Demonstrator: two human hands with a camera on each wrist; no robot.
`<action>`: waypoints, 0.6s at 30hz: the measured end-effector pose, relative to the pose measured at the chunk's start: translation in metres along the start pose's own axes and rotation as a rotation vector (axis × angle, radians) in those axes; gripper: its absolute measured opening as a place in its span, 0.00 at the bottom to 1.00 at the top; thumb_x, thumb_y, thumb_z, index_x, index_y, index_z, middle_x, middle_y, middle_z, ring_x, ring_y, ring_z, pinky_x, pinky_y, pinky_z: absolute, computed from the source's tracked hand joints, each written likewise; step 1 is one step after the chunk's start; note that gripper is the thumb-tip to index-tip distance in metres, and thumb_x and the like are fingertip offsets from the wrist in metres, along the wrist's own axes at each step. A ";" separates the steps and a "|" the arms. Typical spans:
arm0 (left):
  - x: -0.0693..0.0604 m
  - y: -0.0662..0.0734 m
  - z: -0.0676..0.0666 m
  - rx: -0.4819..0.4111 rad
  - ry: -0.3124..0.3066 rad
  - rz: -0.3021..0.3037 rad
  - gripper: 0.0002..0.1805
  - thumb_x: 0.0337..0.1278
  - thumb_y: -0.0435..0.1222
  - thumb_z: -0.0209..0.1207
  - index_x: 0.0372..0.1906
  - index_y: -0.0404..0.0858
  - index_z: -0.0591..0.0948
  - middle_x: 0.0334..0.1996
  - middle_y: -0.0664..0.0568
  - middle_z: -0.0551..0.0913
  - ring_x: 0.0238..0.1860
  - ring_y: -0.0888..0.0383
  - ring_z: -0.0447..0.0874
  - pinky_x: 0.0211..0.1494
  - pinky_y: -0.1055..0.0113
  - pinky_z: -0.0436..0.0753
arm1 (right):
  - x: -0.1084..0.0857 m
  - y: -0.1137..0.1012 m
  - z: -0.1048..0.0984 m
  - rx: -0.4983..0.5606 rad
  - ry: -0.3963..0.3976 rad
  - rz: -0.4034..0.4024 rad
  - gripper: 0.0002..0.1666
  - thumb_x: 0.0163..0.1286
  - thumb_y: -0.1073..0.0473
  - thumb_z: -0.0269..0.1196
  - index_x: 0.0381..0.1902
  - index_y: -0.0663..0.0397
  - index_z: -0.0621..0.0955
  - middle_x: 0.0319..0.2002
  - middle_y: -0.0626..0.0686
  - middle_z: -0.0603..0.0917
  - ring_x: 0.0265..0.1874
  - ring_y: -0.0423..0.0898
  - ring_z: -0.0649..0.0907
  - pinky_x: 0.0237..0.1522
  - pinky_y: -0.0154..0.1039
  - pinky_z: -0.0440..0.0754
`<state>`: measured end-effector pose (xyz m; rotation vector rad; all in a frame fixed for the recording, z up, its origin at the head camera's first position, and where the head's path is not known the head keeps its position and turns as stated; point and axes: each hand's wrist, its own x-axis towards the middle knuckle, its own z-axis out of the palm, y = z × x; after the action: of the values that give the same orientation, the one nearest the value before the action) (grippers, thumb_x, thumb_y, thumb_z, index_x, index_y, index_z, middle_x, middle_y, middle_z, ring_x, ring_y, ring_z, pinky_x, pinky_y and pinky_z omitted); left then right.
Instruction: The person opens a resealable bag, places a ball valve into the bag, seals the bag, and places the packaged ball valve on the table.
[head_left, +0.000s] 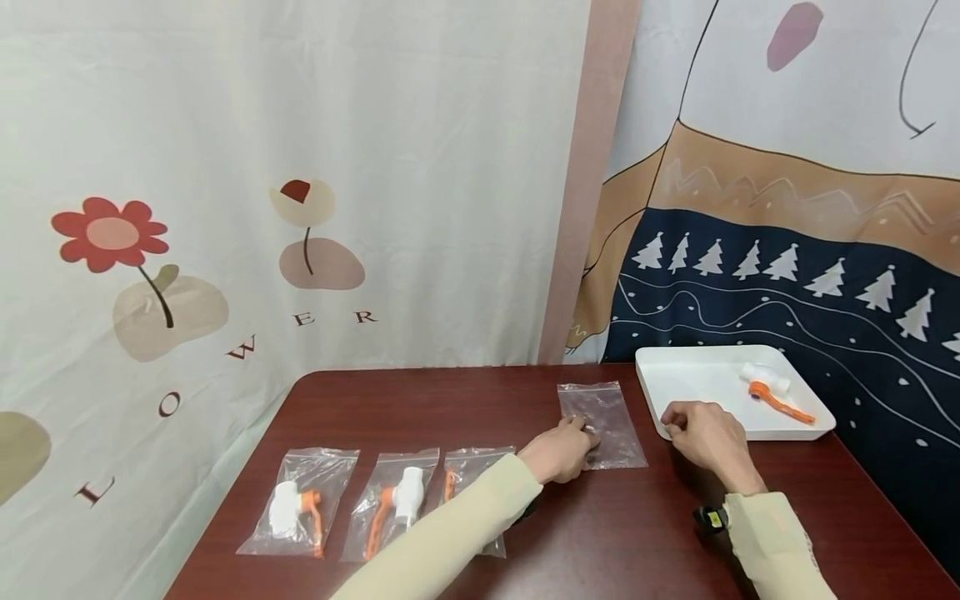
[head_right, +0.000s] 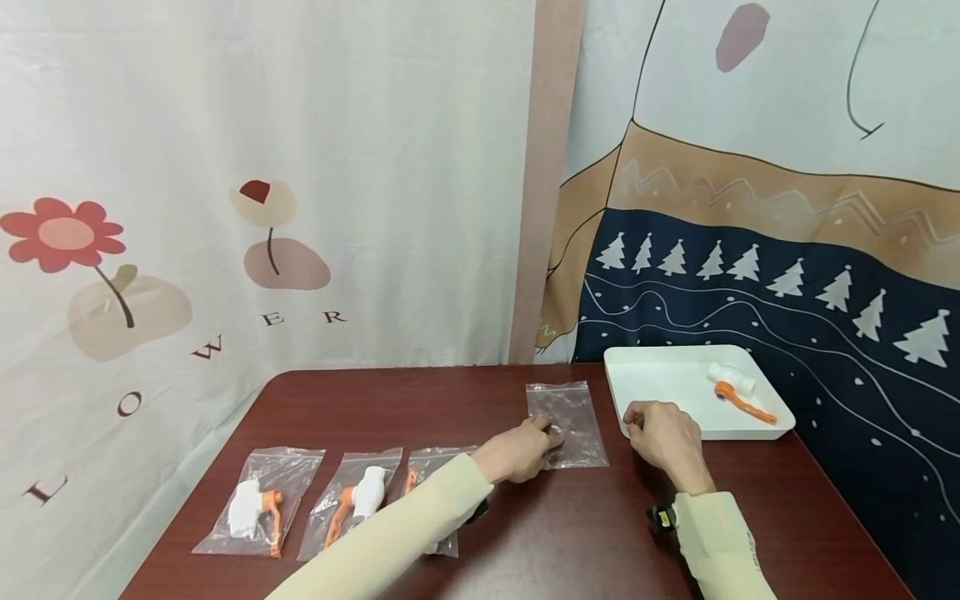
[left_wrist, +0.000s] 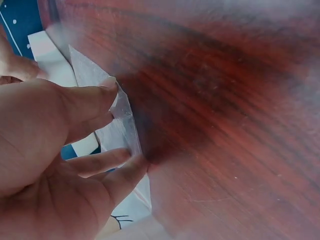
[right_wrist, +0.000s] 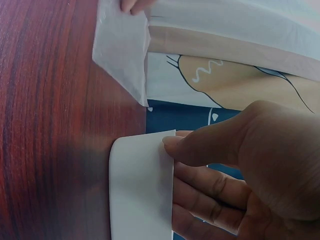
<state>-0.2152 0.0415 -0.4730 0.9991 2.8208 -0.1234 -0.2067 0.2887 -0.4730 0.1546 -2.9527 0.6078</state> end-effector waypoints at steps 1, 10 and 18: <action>-0.002 0.000 0.000 0.001 0.007 0.005 0.16 0.67 0.43 0.65 0.57 0.54 0.84 0.59 0.51 0.78 0.63 0.54 0.75 0.57 0.69 0.82 | 0.000 0.000 0.000 -0.001 0.002 -0.002 0.07 0.61 0.65 0.64 0.33 0.51 0.87 0.24 0.47 0.83 0.24 0.45 0.75 0.24 0.38 0.71; -0.013 -0.003 -0.001 -0.001 0.005 0.037 0.16 0.61 0.44 0.69 0.55 0.56 0.86 0.53 0.53 0.81 0.54 0.54 0.81 0.52 0.68 0.84 | -0.001 0.000 0.000 -0.002 0.005 0.005 0.07 0.61 0.64 0.64 0.33 0.50 0.87 0.23 0.46 0.82 0.24 0.45 0.75 0.23 0.38 0.69; 0.000 -0.020 -0.005 -0.176 0.040 0.033 0.06 0.59 0.45 0.70 0.38 0.50 0.88 0.31 0.60 0.82 0.40 0.61 0.81 0.40 0.71 0.80 | 0.000 0.000 -0.001 0.000 0.000 0.003 0.07 0.61 0.65 0.64 0.33 0.51 0.87 0.24 0.47 0.82 0.24 0.45 0.75 0.23 0.39 0.69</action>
<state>-0.2281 0.0267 -0.4676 1.0187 2.7900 0.1476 -0.2069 0.2895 -0.4718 0.1498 -2.9539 0.6087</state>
